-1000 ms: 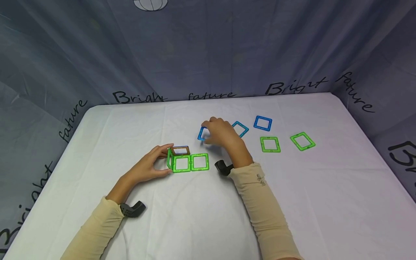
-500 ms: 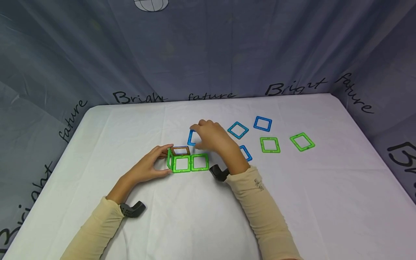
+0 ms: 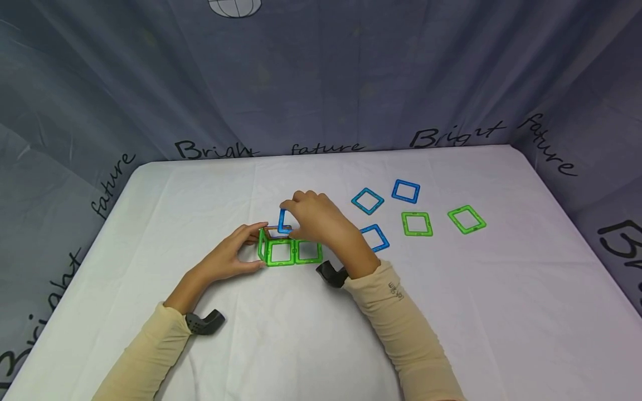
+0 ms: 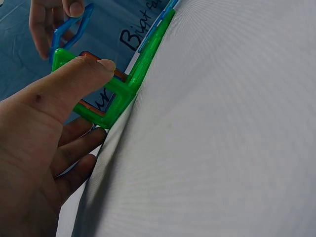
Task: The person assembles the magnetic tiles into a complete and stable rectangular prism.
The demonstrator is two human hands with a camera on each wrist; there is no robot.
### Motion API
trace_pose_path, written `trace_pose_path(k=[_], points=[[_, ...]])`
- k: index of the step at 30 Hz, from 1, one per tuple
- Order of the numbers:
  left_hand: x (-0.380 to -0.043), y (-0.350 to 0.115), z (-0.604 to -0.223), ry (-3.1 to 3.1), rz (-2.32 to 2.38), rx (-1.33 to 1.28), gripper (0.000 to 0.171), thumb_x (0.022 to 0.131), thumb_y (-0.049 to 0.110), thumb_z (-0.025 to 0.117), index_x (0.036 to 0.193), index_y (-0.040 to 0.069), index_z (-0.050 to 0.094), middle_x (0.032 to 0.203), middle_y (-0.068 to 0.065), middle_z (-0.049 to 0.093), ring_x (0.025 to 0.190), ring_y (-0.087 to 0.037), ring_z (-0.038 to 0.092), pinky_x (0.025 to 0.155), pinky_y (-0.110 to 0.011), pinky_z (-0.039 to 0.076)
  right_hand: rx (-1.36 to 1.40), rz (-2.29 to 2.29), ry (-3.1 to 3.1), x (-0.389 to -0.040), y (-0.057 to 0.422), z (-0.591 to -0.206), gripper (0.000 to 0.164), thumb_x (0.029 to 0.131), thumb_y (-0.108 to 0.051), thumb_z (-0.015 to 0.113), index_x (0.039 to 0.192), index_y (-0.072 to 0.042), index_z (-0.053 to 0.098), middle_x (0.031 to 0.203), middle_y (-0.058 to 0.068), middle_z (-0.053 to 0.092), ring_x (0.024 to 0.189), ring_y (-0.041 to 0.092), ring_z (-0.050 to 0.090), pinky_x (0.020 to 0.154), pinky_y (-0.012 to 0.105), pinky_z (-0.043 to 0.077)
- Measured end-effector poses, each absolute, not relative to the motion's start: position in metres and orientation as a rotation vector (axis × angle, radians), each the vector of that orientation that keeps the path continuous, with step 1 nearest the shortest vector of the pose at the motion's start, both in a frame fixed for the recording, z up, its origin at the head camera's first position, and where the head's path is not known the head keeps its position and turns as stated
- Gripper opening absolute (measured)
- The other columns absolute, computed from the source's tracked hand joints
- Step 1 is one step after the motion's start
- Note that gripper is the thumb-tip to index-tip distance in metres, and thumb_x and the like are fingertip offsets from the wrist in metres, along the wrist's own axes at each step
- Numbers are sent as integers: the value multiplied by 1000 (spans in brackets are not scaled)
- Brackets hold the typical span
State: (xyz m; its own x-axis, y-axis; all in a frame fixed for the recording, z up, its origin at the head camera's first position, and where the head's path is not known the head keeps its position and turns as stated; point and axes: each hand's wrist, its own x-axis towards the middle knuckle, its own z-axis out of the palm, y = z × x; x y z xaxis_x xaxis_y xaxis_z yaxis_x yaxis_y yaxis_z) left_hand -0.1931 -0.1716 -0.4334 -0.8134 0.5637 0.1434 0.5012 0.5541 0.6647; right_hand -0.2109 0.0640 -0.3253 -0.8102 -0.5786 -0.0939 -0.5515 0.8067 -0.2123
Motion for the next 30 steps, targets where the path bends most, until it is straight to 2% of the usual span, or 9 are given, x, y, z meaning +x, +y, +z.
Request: trace_pose_path(k=[11,30], points=[[-192,-172,-432,2693,1095,910,78,76,27,73,141,23,31,116,-3,48,110,-17,54,96,-40,42,-1056,-166,2813,-198,48,-327,55,76,-29,73,126,-15,55,119,5,58,107,22,55,90,40,45],[-191,-172,-431,2676,1112,871,75,77,28,73,140,20,33,116,-2,47,114,-19,53,99,-39,41,-1122,-77,2774,-192,35,-334,56,79,-33,70,130,-20,51,118,5,57,106,22,54,90,38,44]])
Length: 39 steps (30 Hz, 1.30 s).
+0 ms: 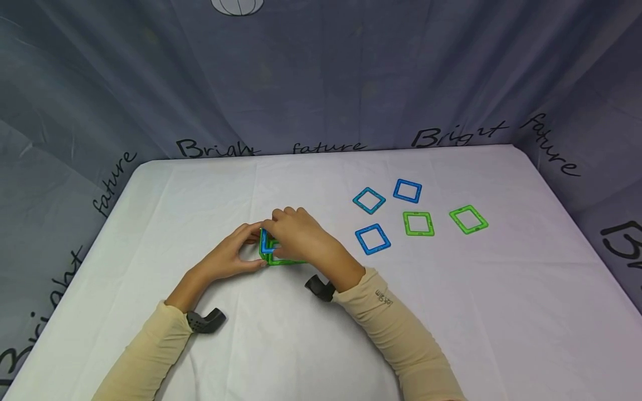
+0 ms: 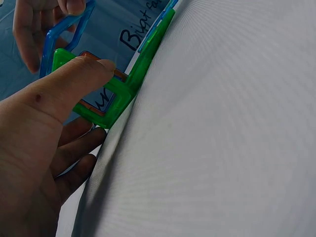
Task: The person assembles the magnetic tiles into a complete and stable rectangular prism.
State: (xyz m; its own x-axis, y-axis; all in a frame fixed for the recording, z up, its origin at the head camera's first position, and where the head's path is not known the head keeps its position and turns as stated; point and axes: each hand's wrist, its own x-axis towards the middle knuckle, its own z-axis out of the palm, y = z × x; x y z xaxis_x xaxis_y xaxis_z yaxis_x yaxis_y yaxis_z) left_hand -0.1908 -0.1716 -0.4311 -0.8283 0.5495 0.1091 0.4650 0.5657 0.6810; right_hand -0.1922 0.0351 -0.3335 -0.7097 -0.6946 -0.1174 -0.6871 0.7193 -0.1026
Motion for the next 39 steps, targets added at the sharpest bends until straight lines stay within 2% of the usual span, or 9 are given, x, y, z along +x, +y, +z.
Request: trace_pose_path(k=[29,39], points=[[-191,-170,-428,2669,1107,878,75,78,25,72,141,18,32,117,-4,47,115,-21,53,100,-38,41,-1137,-62,2782,-193,32,-341,54,79,-36,69,128,-18,53,117,6,57,104,21,53,88,37,45],[-190,-170,-429,2650,1118,832,75,79,35,70,141,23,30,120,-3,46,115,-19,53,98,-41,41,-1131,-60,2767,-193,33,-340,56,80,-37,69,129,-19,51,119,6,56,106,22,53,88,37,45]])
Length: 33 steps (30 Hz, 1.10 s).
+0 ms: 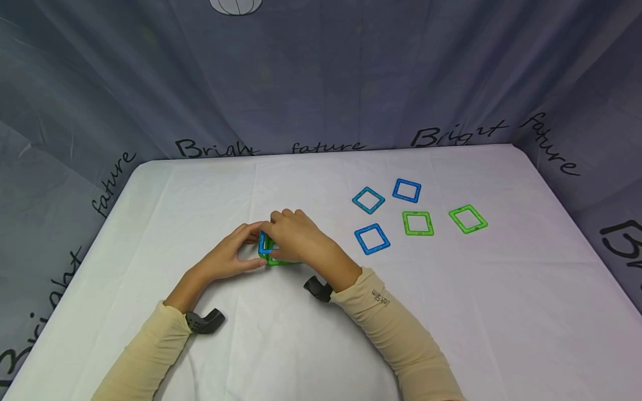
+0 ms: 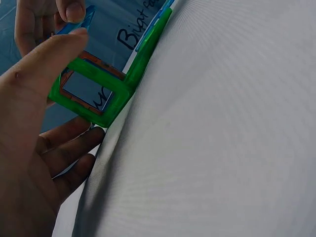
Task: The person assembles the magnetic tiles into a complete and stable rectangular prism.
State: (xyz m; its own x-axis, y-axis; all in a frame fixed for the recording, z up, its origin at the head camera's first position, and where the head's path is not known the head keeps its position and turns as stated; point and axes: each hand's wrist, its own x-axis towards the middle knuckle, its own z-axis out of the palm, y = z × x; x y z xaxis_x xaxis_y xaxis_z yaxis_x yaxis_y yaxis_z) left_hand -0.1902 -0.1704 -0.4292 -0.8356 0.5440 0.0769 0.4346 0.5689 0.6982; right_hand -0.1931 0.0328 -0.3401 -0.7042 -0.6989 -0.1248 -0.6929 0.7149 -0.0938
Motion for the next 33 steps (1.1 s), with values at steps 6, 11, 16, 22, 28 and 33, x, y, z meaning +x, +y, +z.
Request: trace_pose_path(k=[6,11,16,22,28,33], points=[[-189,-170,-428,2616,1162,779,74,81,42,66,142,28,27,124,-3,46,116,-20,52,98,-42,40,-1130,-54,2765,-193,33,-340,58,80,-36,69,131,-19,49,121,6,56,108,23,53,89,38,44],[-189,-169,-427,2610,1182,786,71,83,41,63,143,26,26,126,-4,47,116,-21,52,99,-42,40,-1123,-73,2761,-193,33,-341,59,79,-35,70,132,-18,48,121,6,57,108,23,53,90,38,44],[-189,-169,-427,2620,1171,766,72,84,40,63,143,20,26,126,-5,48,116,-22,52,99,-42,40,-1122,-103,2761,-193,33,-341,66,78,-35,71,135,-18,43,117,6,58,105,23,54,88,38,45],[-189,-169,-426,2619,1173,764,69,85,38,63,141,18,29,126,-5,47,117,-22,52,99,-41,41,-1104,-149,2750,-193,33,-340,69,77,-35,72,137,-20,40,118,5,58,106,22,54,89,38,44],[-189,-169,-426,2616,1186,762,68,84,37,64,140,18,31,125,-5,48,116,-22,53,98,-41,41,-1107,-163,2749,-193,34,-340,68,78,-34,72,136,-20,41,120,4,57,107,22,53,89,38,44],[-189,-169,-425,2607,1198,761,67,84,35,65,140,19,32,126,-5,48,116,-21,52,99,-41,41,-1097,-175,2758,-194,38,-339,66,77,-36,72,135,-20,43,119,4,57,107,22,53,89,39,44]])
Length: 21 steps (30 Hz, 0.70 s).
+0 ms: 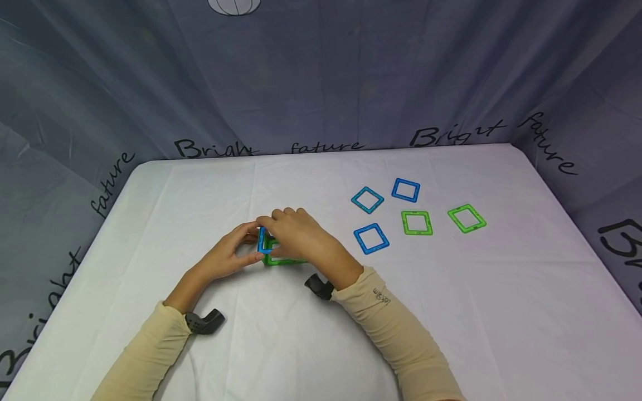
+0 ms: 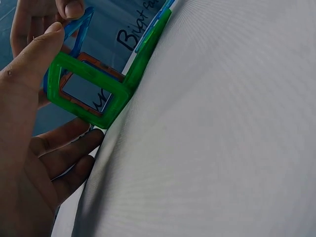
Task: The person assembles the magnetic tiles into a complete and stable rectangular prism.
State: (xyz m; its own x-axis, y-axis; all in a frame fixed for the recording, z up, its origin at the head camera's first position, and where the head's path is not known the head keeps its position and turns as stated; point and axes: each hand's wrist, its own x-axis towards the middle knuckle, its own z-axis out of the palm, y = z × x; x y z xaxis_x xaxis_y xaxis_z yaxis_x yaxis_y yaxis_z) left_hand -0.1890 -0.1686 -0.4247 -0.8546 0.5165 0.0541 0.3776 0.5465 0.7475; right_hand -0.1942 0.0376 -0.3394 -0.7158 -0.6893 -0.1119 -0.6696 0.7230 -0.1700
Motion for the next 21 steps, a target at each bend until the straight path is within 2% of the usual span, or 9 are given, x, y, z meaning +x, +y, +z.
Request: trace_pose_path(k=[8,21], points=[[-190,-168,-425,2596,1228,783,64,83,30,66,138,21,34,124,-6,50,114,-20,53,98,-38,41,-1024,-203,2767,-202,47,-336,66,80,-46,65,135,-16,45,126,6,54,114,24,51,94,42,42],[-191,-167,-427,2599,1235,787,64,83,30,67,137,21,35,122,-5,51,113,-19,53,98,-37,41,-830,-371,2801,-219,72,-331,61,84,-43,62,135,-14,45,130,11,52,119,28,48,99,48,38]])
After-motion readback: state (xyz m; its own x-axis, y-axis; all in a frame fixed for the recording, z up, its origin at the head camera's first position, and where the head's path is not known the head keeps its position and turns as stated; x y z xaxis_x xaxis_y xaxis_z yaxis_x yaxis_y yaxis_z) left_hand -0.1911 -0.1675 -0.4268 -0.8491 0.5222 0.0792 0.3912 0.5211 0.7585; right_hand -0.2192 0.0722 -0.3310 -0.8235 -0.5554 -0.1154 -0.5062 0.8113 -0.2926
